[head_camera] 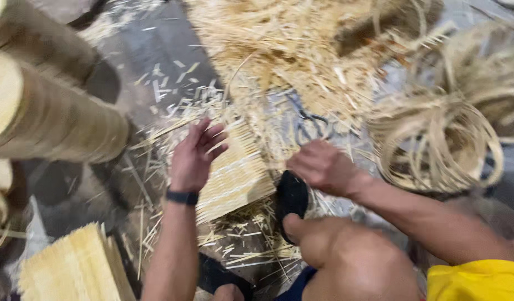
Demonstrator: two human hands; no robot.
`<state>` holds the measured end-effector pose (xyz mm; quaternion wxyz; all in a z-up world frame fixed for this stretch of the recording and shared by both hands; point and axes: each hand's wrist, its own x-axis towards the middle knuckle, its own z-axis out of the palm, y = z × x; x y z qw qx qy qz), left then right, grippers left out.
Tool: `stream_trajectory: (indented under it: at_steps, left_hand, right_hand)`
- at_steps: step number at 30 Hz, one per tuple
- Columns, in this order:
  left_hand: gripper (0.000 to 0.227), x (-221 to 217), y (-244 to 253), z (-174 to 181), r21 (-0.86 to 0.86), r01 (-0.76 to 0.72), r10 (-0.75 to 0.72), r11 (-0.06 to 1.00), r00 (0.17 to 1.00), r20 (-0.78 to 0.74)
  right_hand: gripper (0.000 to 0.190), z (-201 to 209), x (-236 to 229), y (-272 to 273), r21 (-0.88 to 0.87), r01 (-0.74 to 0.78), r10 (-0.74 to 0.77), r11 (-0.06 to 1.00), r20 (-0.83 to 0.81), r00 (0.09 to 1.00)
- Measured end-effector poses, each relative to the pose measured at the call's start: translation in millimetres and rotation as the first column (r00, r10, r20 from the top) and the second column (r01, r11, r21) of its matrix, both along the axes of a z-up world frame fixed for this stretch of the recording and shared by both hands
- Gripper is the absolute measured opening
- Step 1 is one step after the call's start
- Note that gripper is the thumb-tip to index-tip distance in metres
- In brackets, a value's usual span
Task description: The person assembles a bamboo steamer by fitting a circular bamboo frame onto a woven base, trimming the excess bamboo with shears, and stacking the completed steamer on top of others.
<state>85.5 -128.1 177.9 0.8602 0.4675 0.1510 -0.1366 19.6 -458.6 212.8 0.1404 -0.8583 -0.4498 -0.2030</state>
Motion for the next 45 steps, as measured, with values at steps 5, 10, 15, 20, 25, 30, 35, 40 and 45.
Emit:
stream_trajectory:
  at_steps: [5, 10, 15, 20, 25, 30, 35, 40, 45]
  left_hand:
    - [0.034, 2, 15, -2, -0.186, -0.093, 0.099, 0.978, 0.995, 0.022]
    - [0.025, -25, 16, 8, 0.067, -0.034, 0.037, 0.997, 0.998, -0.047]
    - [0.039, -45, 5, 43, 0.026, 0.1, -0.098, 0.995, 0.993, -0.06]
    - [0.075, -35, 14, 61, 0.089, 0.287, -0.272, 0.954, 0.95, -0.152]
    - [0.073, -41, 18, 42, 0.16, 0.187, -0.182, 0.969, 0.982, -0.046]
    - [0.07, -46, 21, 4, 0.115, 0.113, -0.107, 0.987, 0.993, -0.055]
    - [0.075, -32, 42, -28, 0.569, 0.061, -0.061, 0.82, 0.998, -0.02]
    - [0.065, -39, 92, -48, 0.389, -0.256, 0.384, 0.885, 0.874, -0.298]
    - [0.039, -51, 102, -54, -0.288, -0.551, 0.482, 0.783, 0.831, -0.278]
  right_hand:
    - [0.034, 44, 33, 71, 0.028, -0.147, 0.149, 0.989, -0.073, 0.986]
    - [0.042, 85, 70, 105, 0.13, -0.107, 0.101, 0.986, 0.051, 0.994]
    - [0.023, 78, 80, 138, 0.015, -0.199, 0.198, 0.98, -0.205, 0.959]
    - [0.018, 72, 74, 157, 0.068, -0.344, 0.35, 0.937, -0.134, 0.927]
    - [0.012, 62, 60, 177, 0.077, -0.252, 0.258, 0.965, -0.088, 0.962]
    - [0.013, 27, 50, 195, 0.202, -0.143, 0.168, 0.969, -0.114, 0.979]
    - [0.015, -1, 61, 184, 0.285, -0.098, 0.161, 0.953, -0.209, 0.964]
    - [0.024, -11, 53, 179, 0.369, -0.076, 0.172, 0.926, -0.235, 0.957]
    - [0.029, -18, 47, 183, 0.393, -0.329, 0.459, 0.859, -0.305, 0.834]
